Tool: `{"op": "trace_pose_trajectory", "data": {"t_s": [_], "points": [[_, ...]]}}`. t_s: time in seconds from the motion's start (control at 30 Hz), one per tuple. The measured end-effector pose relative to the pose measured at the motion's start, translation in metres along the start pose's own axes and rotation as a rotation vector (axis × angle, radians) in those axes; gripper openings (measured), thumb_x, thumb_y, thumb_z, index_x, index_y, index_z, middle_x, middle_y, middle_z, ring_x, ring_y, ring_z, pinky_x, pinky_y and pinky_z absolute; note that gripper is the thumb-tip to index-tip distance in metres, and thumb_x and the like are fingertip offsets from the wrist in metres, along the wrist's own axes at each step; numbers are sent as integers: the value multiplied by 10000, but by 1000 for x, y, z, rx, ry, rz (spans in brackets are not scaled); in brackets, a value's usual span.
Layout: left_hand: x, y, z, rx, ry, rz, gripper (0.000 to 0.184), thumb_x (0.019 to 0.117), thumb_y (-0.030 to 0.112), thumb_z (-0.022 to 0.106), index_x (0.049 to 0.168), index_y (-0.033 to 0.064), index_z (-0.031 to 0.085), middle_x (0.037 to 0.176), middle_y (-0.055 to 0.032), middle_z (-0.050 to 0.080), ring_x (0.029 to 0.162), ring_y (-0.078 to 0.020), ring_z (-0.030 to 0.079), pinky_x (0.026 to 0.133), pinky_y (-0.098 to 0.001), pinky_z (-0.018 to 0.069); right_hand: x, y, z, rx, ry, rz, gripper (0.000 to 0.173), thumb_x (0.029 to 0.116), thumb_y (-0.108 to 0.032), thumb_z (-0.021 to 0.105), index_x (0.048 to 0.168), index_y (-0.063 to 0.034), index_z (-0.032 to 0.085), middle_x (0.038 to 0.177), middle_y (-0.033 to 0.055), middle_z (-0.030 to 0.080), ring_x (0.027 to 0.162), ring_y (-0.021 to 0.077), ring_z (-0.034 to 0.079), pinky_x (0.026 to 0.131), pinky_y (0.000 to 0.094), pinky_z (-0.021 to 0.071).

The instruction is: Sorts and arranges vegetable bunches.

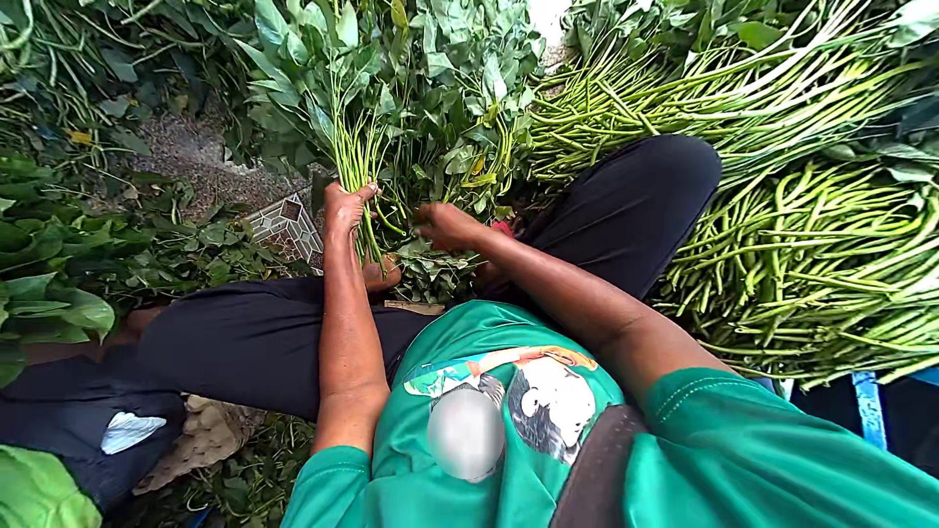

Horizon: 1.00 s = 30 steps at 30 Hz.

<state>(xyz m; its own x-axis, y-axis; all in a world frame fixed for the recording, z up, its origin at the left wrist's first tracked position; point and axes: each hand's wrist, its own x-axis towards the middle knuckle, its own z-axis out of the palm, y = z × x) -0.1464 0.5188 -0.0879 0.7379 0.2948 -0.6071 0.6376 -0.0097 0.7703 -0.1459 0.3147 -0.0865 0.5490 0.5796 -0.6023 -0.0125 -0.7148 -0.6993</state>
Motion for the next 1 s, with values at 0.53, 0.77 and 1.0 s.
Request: {"op": "trace_pose_trajectory", "data": {"t_s": [0.53,0.77,1.0], "points": [[1,-12,8,-424,11,23,197,953,22,687,1145,-6,653,969,-99,747,865,-165,726,779,-308,608,50,-25,14,1065,367,-27,143,981,23,637,1116,68,648,940,111,681,725,125,665,675,284,595],[12,-13,-6,-499,136,66,169,973,9,657,1138,-17,625,909,-96,733,787,-160,716,734,-294,611,4,-18,41,941,168,-8,152,968,-4,666,1096,77,659,867,91,687,658,103,635,640,281,577],[7,-5,-19,-291,200,206,178,935,-21,688,1103,-22,631,902,-66,739,800,-123,711,771,-277,598,38,17,7,-108,83,31,285,950,-88,668,1218,0,710,1324,273,621,1243,467,594,1033,681,465]]}}
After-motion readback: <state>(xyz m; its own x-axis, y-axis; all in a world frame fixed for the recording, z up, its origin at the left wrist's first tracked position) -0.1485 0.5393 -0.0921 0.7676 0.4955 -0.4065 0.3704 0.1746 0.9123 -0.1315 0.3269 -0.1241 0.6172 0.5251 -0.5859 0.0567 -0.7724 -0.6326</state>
